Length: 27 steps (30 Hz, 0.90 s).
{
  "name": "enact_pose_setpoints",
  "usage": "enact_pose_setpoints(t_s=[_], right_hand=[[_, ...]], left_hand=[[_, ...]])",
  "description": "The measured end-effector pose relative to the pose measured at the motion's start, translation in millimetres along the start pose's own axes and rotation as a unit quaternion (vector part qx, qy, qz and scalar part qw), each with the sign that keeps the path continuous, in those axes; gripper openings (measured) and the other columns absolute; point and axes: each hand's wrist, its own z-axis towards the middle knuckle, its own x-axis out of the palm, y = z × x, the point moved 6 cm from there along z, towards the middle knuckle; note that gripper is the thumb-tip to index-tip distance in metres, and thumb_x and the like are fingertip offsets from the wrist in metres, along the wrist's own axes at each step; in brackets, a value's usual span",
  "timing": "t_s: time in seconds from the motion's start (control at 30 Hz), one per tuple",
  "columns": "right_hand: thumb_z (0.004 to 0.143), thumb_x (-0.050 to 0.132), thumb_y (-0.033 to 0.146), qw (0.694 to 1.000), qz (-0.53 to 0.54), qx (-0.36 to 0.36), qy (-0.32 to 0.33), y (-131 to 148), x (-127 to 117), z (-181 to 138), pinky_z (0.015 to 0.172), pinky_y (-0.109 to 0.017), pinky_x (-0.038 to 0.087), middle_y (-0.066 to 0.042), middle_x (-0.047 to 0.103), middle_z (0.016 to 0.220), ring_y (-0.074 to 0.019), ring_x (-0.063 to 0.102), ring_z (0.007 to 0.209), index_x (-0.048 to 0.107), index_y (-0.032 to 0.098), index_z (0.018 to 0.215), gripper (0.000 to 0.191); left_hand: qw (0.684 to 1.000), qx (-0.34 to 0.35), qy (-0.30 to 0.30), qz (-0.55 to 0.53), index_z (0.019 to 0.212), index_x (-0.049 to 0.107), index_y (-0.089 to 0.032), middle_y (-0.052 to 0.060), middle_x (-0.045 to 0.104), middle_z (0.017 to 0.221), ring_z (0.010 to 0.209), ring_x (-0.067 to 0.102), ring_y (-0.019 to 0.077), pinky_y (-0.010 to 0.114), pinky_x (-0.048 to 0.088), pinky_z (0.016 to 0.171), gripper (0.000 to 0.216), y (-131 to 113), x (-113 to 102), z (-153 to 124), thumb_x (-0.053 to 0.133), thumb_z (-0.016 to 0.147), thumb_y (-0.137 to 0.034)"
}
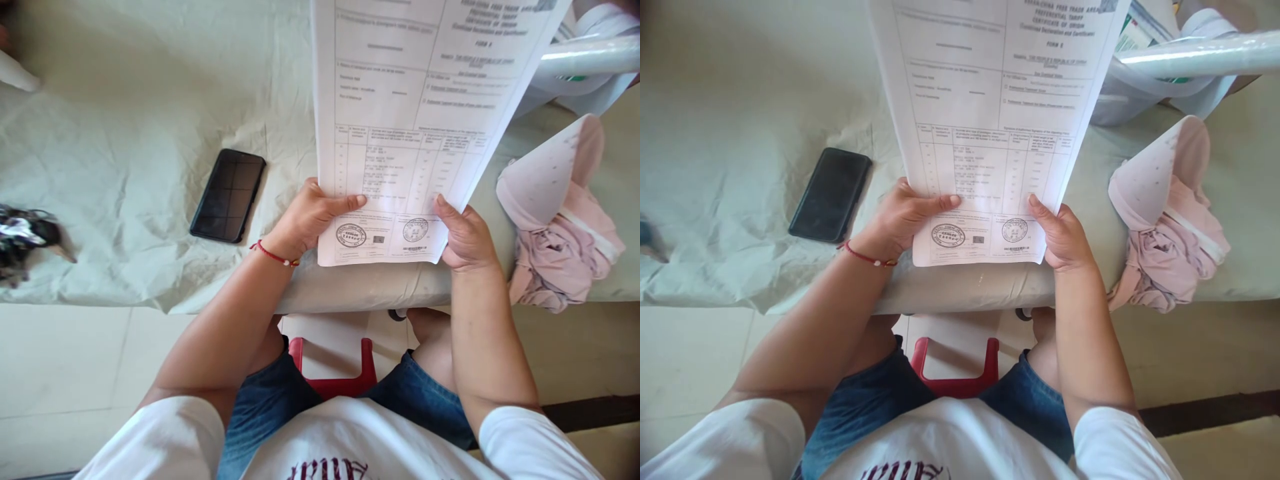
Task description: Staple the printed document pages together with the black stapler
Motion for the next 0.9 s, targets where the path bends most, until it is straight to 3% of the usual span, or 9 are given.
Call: enact_pose_setpoints(t_s=[0.17, 0.33, 0.57, 0.9], right_hand=[[0.076, 0.095, 0.072, 0.994, -0.073, 0.062, 0.055, 5, -8, -6, 0.090, -0.050, 0.072, -0.010, 0.087, 0.113, -0.0372, 0.082, 0.116, 0.086, 0.023, 0.111, 0.061], [0.074, 0.099, 0.067, 0.973, -0.141, 0.129, 0.129, 14, -15, -15, 0.057, -0.035, 0.063, -0.009, 0.082, 0.081, -0.0249, 0.079, 0.070, 0.087, 0.022, 0.087, 0.048], [0.073, 0.097, 0.071, 0.968, -0.184, 0.114, 0.129, 28, -20, -18, 0.050, -0.031, 0.059, -0.008, 0.076, 0.067, -0.0185, 0.071, 0.056, 0.083, 0.021, 0.071, 0.052], [0.071, 0.099, 0.071, 0.964, -0.199, 0.119, 0.130, 30, -26, -18, 0.047, -0.031, 0.055, -0.007, 0.074, 0.061, -0.0160, 0.064, 0.049, 0.084, 0.022, 0.070, 0.051]], left_hand=[[0.999, 0.039, -0.023, -0.020, 0.115, 0.082, -0.020, 0.013, 0.088, 0.117, 0.126, 0.080, 0.0441, 0.057, 0.072, 0.106, 0.057, -6, -10, 2, 0.106, 0.070, -0.045], [0.998, 0.059, -0.018, -0.033, 0.114, 0.081, -0.020, 0.013, 0.088, 0.113, 0.130, 0.078, 0.0456, 0.057, 0.071, 0.106, 0.056, -11, -19, 3, 0.107, 0.070, -0.044], [0.996, 0.080, -0.032, -0.015, 0.116, 0.080, -0.021, 0.012, 0.087, 0.109, 0.130, 0.078, 0.0446, 0.058, 0.072, 0.104, 0.056, -8, -23, 3, 0.103, 0.075, -0.052], [0.996, 0.085, 0.001, 0.039, 0.110, 0.082, -0.021, 0.013, 0.086, 0.111, 0.130, 0.078, 0.0432, 0.057, 0.071, 0.105, 0.050, -9, -23, -1, 0.092, 0.085, -0.063]])
